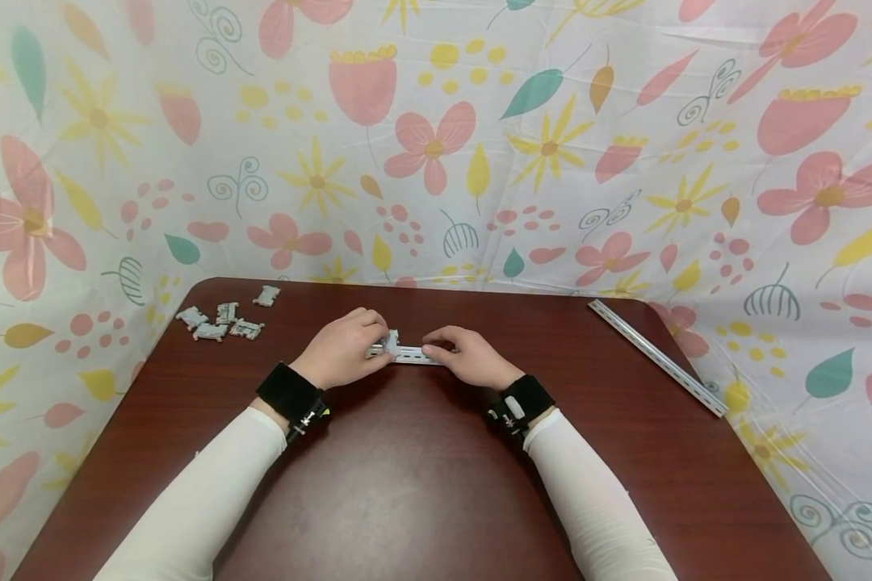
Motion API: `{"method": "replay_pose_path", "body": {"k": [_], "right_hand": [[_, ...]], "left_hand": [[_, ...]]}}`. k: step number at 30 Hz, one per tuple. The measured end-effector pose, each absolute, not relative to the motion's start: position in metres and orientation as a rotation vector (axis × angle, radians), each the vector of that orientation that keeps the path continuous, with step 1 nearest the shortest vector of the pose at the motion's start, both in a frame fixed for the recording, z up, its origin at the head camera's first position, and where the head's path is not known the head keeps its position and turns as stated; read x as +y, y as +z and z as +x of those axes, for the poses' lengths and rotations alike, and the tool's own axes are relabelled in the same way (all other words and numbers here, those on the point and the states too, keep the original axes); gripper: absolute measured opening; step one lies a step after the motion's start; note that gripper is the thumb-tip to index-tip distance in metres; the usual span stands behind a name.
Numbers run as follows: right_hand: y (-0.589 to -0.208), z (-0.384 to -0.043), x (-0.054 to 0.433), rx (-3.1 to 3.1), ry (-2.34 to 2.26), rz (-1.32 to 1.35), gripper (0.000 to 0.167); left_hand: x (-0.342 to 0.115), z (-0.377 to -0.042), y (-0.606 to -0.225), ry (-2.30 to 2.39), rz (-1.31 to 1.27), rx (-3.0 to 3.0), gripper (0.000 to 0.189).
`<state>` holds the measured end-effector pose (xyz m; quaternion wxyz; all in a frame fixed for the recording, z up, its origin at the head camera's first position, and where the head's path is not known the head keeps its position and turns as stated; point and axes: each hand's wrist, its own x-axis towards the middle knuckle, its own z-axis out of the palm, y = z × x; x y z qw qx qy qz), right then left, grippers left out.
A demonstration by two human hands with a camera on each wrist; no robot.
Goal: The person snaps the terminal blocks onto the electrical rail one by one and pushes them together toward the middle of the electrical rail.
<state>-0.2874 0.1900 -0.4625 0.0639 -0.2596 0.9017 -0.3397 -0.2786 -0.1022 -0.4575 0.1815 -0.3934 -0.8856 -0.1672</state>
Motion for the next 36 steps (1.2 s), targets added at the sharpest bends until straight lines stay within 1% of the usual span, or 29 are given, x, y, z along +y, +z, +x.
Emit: {"method": "replay_pose_path", "body": {"k": [5,17,24,36], "right_hand": [[-0.464,-0.29,0.188,2.714,-1.064,-0.763,0.043],[-0.462,-0.288,0.182,2.548,-1.191,-0.783,0.033],[-0.463,-0.285,0.18,2.457,-1.245,-0.784,0.036],[-0.464,-0.282,0.179,2.306,-1.327,-0.709,0.036]], "left_hand": [[-0.095,-0.275,-0.457,-0.494,-1.148,-2.499,0.03],[-0.086,-0.271,-0.461,-0.567,-1.213,-2.387,0.033],[-0.081,-0.269,-0.463,-0.637,-1.245,-2.361,0.032],[-0.078,-0.264,-0.459,-0.676,-1.271,-2.32,0.031]]}}
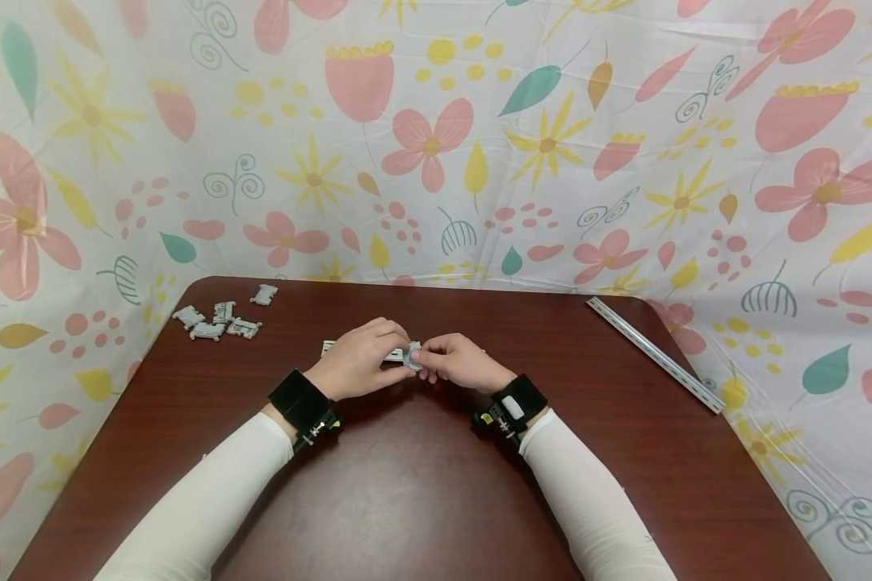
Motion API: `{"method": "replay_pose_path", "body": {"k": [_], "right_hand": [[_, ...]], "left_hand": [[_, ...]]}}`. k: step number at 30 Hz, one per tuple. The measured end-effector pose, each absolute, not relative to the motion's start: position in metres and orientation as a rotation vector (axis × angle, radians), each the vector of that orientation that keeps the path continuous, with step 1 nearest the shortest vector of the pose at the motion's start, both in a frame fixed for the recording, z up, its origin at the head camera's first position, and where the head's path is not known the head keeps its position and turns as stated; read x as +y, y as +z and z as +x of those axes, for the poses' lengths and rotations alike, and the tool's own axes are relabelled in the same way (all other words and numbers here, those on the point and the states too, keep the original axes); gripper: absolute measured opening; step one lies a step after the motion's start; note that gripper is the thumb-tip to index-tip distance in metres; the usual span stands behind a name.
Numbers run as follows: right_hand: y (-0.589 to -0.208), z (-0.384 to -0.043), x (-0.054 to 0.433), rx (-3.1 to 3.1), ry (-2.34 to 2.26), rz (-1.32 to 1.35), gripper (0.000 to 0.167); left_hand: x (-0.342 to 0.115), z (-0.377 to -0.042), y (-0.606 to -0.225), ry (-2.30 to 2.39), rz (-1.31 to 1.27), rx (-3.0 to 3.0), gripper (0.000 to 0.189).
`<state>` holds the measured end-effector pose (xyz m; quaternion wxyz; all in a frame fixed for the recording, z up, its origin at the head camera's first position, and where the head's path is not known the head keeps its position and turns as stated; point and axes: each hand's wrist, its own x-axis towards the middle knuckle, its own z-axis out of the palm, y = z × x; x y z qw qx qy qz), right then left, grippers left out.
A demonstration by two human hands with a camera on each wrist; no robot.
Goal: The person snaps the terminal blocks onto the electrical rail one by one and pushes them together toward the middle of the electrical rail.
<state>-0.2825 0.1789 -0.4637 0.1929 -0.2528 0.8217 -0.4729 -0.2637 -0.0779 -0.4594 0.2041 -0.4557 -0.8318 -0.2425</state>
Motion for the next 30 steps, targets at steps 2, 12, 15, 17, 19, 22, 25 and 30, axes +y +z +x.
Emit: {"method": "replay_pose_path", "body": {"k": [2,12,15,17,19,22,25,30], "right_hand": [[-0.464,-0.282,0.178,2.297,-1.33,-0.699,0.037],[-0.468,-0.282,0.176,2.26,-1.377,-0.672,0.037],[-0.469,-0.283,0.176,2.238,-1.402,-0.663,0.035],[-0.469,-0.283,0.176,2.23,-1.413,-0.652,0.035],[-0.47,-0.284,0.177,2.23,-1.419,-0.644,0.037],[-0.47,-0.285,0.178,2.233,-1.425,-0.641,0.04],[-0.471,-0.286,0.179,2.241,-1.425,-0.642,0.042],[-0.471,-0.286,0.18,2.264,-1.406,-0.628,0.042]], "left_hand": [[-0.078,-0.263,-0.459,-0.676,-1.271,-2.321,0.03],[-0.078,-0.263,-0.459,-0.685,-1.264,-2.351,0.029],[-0.078,-0.263,-0.458,-0.681,-1.256,-2.376,0.032],[-0.079,-0.264,-0.457,-0.68,-1.246,-2.398,0.035],[-0.081,-0.265,-0.457,-0.683,-1.236,-2.426,0.038],[-0.084,-0.267,-0.458,-0.672,-1.204,-2.478,0.042],[-0.088,-0.27,-0.46,-0.664,-1.173,-2.526,0.046],[-0.094,-0.274,-0.462,-0.664,-1.138,-2.601,0.05]]}}
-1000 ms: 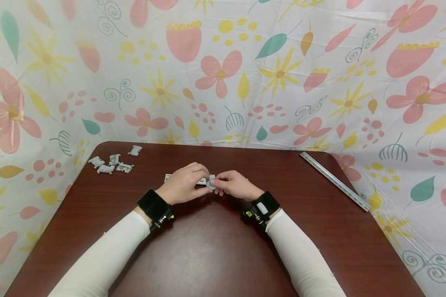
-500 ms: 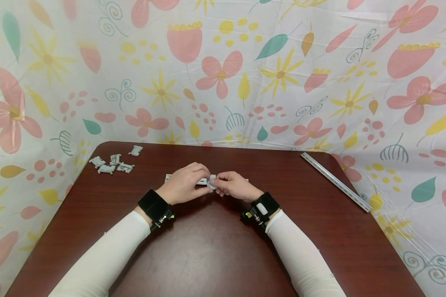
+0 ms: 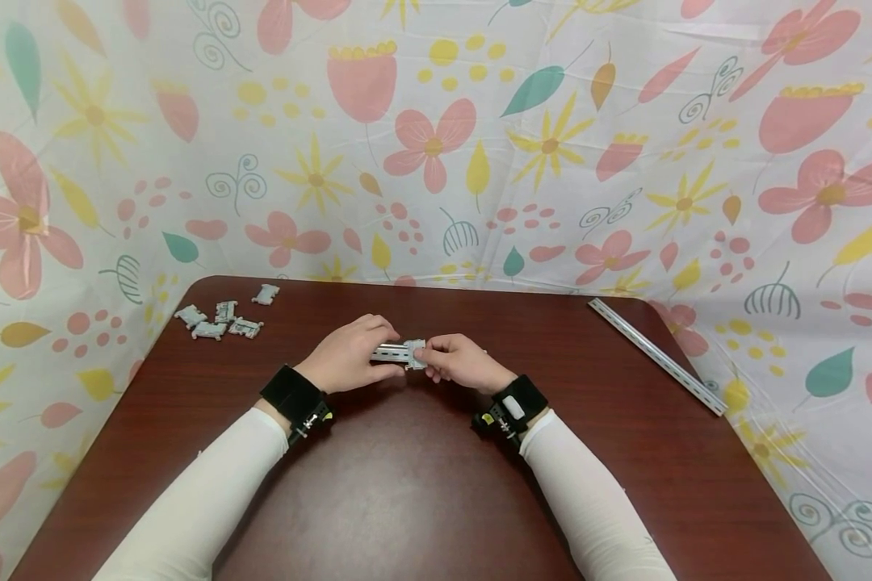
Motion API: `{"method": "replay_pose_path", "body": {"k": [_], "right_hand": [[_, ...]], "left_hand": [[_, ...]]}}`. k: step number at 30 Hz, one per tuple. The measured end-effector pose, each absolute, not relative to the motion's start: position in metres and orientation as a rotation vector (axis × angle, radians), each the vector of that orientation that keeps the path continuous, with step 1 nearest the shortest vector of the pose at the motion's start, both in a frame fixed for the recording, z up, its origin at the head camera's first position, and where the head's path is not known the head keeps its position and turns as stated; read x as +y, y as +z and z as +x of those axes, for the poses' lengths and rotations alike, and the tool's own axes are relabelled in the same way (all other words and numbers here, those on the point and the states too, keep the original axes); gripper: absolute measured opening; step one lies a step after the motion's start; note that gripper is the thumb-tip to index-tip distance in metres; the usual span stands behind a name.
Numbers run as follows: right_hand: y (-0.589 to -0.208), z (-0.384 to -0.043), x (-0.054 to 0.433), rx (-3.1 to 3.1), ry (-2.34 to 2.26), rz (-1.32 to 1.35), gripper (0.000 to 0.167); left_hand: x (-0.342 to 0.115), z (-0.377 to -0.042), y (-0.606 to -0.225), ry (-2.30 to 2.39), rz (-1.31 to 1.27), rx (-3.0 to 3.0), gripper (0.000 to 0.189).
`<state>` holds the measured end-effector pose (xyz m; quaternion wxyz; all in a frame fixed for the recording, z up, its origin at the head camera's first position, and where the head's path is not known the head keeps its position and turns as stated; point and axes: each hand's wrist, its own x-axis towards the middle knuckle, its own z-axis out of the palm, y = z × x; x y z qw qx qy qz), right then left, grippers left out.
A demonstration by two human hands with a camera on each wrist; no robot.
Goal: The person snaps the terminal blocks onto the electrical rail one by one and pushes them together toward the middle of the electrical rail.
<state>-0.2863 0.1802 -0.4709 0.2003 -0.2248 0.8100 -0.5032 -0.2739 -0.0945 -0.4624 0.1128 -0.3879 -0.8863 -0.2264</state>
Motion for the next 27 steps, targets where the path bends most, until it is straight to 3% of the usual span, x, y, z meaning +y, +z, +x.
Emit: {"method": "replay_pose_path", "body": {"k": [12,20,27], "right_hand": [[-0.468,-0.286,0.181,2.346,-1.358,-0.607,0.042],[-0.47,-0.289,0.183,2.386,-1.332,-0.589,0.042],[-0.468,-0.293,0.179,2.483,-1.209,-0.593,0.044]], "left_hand": [[-0.103,-0.281,-0.47,-0.503,-0.97,-2.813,0.039],[-0.106,-0.283,-0.472,-0.496,-1.021,-2.808,0.018],[-0.11,-0.285,-0.474,-0.518,-1.046,-2.772,0.012]]}}
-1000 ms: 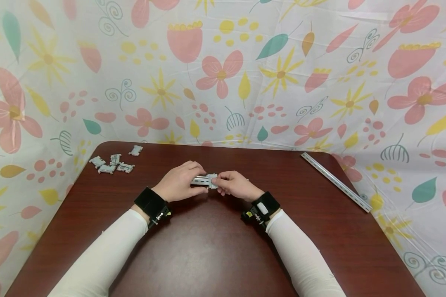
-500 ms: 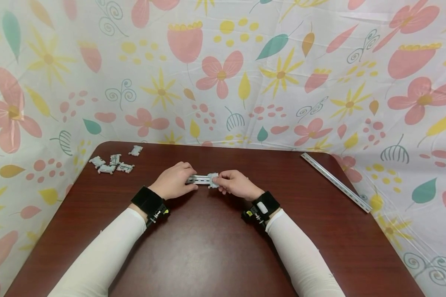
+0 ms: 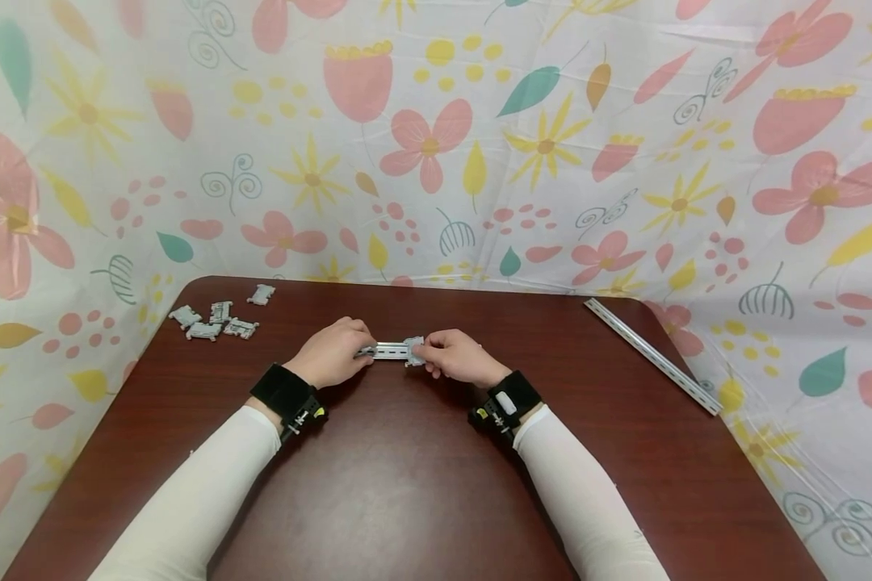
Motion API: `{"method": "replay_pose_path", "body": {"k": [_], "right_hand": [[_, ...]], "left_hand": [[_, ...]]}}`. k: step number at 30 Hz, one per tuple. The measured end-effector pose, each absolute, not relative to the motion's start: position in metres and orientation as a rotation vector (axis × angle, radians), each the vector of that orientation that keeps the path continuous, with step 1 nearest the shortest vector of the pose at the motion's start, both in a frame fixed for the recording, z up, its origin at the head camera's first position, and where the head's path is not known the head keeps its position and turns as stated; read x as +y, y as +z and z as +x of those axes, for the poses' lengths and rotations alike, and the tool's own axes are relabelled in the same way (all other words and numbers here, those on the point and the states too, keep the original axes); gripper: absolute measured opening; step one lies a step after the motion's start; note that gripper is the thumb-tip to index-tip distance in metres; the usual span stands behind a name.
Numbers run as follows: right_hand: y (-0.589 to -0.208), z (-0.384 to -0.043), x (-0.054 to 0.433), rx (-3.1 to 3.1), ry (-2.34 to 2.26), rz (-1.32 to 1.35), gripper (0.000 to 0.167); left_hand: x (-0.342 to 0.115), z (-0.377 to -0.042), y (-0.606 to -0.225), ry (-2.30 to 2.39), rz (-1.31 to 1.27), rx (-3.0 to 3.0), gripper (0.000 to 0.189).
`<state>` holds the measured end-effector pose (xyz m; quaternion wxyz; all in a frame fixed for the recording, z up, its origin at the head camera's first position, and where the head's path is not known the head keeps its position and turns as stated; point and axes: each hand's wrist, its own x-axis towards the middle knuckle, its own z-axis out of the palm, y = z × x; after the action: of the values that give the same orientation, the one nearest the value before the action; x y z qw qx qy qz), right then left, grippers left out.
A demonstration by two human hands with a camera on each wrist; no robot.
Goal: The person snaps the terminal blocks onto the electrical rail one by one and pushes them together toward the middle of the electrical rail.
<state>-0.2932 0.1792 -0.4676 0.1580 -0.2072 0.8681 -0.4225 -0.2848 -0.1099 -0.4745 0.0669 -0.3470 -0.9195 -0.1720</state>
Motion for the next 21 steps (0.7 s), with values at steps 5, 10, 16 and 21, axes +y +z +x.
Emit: {"method": "replay_pose_path", "body": {"k": [5,10,16,21], "right_hand": [[-0.464,-0.296,0.174,2.528,-1.182,-0.575,0.042],[-0.464,-0.302,0.169,2.615,-1.077,-0.583,0.04],[-0.461,-0.306,0.16,2.717,-0.928,-0.552,0.039],[-0.457,-0.306,0.153,2.774,-0.852,-0.56,0.042]], "left_hand": [[-0.111,-0.286,-0.477,-0.509,-1.059,-2.739,0.007],[-0.11,-0.285,-0.476,-0.513,-1.07,-2.72,0.007],[-0.11,-0.283,-0.475,-0.505,-1.06,-2.727,0.007],[-0.112,-0.284,-0.478,-0.51,-1.052,-2.734,0.007]]}}
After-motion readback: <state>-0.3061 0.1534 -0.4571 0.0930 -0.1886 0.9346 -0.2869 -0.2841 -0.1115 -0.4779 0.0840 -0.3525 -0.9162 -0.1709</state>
